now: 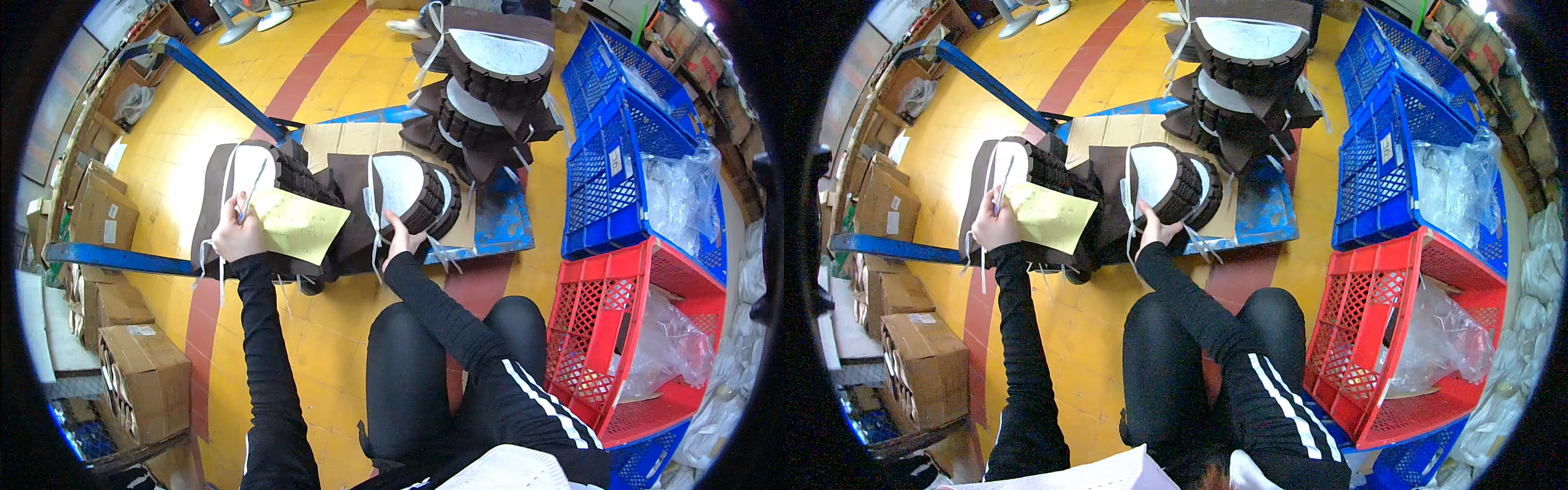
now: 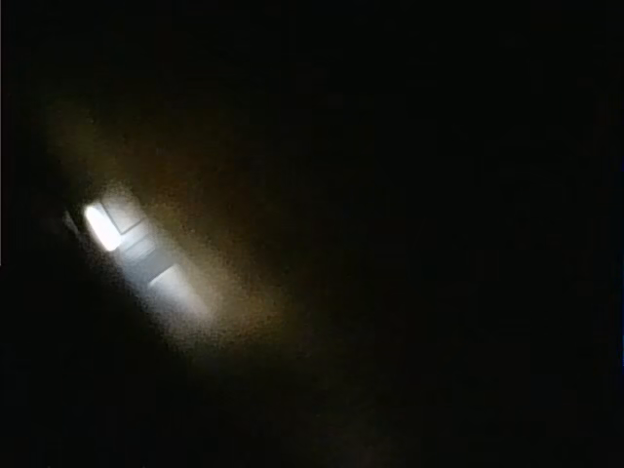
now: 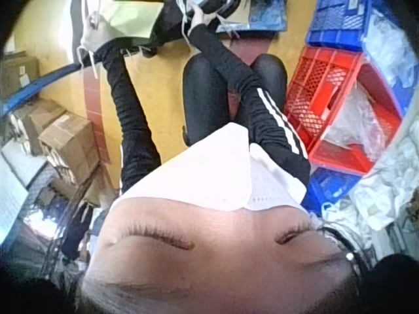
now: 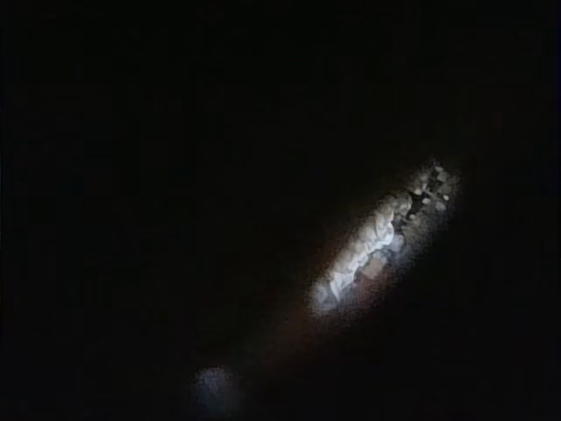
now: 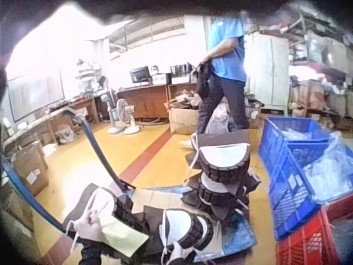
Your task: The person pushes a blue pallet jack carrying stacked shoe parts through a warehouse, then stops to transfer the parts one by one into a red plastic crate.
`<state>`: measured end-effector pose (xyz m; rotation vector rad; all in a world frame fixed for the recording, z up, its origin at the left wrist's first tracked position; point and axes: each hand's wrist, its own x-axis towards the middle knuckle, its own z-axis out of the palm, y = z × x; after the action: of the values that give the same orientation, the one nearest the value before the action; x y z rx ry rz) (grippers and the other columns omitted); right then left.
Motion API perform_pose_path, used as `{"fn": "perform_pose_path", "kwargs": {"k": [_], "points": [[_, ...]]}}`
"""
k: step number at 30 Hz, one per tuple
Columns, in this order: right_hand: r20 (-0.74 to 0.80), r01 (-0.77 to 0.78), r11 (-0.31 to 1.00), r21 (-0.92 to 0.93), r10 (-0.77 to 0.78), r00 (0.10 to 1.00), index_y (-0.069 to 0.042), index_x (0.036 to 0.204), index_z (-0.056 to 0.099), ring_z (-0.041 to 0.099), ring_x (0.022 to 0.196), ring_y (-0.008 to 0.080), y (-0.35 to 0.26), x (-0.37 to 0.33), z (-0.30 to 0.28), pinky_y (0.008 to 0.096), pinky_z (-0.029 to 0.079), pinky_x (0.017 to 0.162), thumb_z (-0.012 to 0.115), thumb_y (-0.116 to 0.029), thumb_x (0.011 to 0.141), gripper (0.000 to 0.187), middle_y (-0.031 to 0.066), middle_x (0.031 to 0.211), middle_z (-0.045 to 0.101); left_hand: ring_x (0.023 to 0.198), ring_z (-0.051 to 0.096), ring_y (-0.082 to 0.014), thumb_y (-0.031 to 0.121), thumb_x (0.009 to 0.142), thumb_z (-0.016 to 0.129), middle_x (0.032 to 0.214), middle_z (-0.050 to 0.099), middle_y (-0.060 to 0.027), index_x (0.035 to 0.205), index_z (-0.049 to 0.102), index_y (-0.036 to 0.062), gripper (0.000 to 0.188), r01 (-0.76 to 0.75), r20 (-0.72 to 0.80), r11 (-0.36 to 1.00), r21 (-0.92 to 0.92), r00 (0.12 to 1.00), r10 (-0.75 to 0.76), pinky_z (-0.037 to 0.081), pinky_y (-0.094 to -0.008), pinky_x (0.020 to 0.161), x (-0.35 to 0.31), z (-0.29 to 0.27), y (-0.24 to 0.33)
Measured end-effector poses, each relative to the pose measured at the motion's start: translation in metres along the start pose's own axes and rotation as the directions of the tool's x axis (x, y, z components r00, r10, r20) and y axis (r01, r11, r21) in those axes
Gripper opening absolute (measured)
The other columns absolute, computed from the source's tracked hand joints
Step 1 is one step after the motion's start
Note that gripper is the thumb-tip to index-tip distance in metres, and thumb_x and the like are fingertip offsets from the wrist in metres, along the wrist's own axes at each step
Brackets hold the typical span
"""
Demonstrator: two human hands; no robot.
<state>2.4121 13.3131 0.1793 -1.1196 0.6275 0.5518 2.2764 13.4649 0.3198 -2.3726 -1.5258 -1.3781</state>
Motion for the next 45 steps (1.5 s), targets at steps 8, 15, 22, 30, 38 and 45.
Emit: {"fn": "perform_pose_path", "kwargs": {"k": [8, 15, 22, 30, 38, 45], "points": [[0.014, 0.092, 0.991, -0.101, -0.091, 0.996, 0.000, 0.140, 0.011, 0.036, 0.124, 0.0279, -0.012, 0.013, 0.010, 0.0387, 0.030, 0.102, 0.082, -0.015, 0.055, 0.112, 0.0169, 0.138, 0.032, 0.052, 0.060, -0.0276, 0.028, 0.082, 0.062, 0.057, 0.060, -0.0119, 0.084, 0.069, 0.0128, 0.017, 0.009, -0.025, 1.000, 0.007, 1.000, -0.009, 0.046, -0.0366, 0.051, 0.002, -0.002, 0.002], [0.058, 0.153, 0.984, -0.091, -0.148, 0.987, 0.011, 0.109, 0.051, 0.052, 0.091, 0.0250, -0.058, 0.049, -0.052, 0.0374, 0.044, 0.079, 0.075, -0.027, 0.056, 0.070, 0.0192, 0.108, 0.053, 0.061, 0.062, -0.0312, 0.034, 0.078, 0.061, 0.067, 0.063, -0.0128, 0.094, 0.068, 0.0182, 0.023, -0.051, 0.046, 0.992, 0.120, 0.998, 0.046, 0.048, -0.0401, 0.057, 0.003, 0.019, -0.013], [0.266, 0.246, 0.949, 0.196, -0.293, 0.918, 0.004, 0.103, 0.055, 0.057, 0.087, 0.0197, -0.068, 0.039, -0.182, 0.0276, 0.042, 0.083, 0.068, -0.013, 0.058, 0.050, 0.0112, 0.092, 0.061, 0.070, 0.064, -0.0344, 0.046, 0.085, 0.048, 0.075, 0.066, -0.0122, 0.103, 0.066, 0.0262, 0.032, 0.072, 0.102, 0.967, 0.245, 0.990, -0.099, 0.049, -0.0453, 0.064, 0.004, 0.025, -0.034], [0.453, 0.195, 0.933, 0.304, -0.322, 0.831, 0.004, 0.113, 0.052, 0.060, 0.072, 0.0160, -0.067, 0.023, -0.228, 0.0287, 0.047, 0.074, 0.061, -0.010, 0.063, 0.052, 0.0090, 0.084, 0.064, 0.076, 0.064, -0.0336, 0.043, 0.086, 0.050, 0.083, 0.067, -0.0133, 0.105, 0.065, 0.0222, 0.033, 0.024, 0.137, 0.982, 0.186, 0.989, -0.050, 0.049, -0.0440, 0.066, 0.006, 0.020, -0.020], [0.585, 0.033, 0.935, 0.354, -0.249, 0.772, 0.002, 0.121, 0.048, 0.055, 0.097, 0.0249, -0.114, -0.052, -0.271, 0.0350, 0.043, 0.090, 0.062, -0.024, 0.066, 0.063, 0.0123, 0.108, 0.058, 0.074, 0.063, -0.0360, 0.046, 0.084, 0.048, 0.079, 0.067, -0.0139, 0.104, 0.066, 0.0255, 0.034, 0.046, 0.085, 0.971, 0.236, 0.994, -0.068, 0.048, -0.0477, 0.068, 0.006, 0.022, -0.014], [0.202, 0.328, 0.797, 0.507, -0.480, 0.854, 0.002, 0.122, 0.048, 0.054, 0.101, 0.0262, -0.237, -0.062, -0.380, 0.0350, 0.042, 0.091, 0.061, -0.032, 0.068, 0.065, 0.0141, 0.109, 0.058, 0.080, 0.063, -0.0349, 0.048, 0.082, 0.049, 0.087, 0.067, -0.0131, 0.106, 0.066, 0.0268, 0.036, 0.071, 0.177, 0.962, 0.263, 0.977, -0.121, 0.048, -0.0468, 0.073, 0.015, 0.024, -0.030]]}}
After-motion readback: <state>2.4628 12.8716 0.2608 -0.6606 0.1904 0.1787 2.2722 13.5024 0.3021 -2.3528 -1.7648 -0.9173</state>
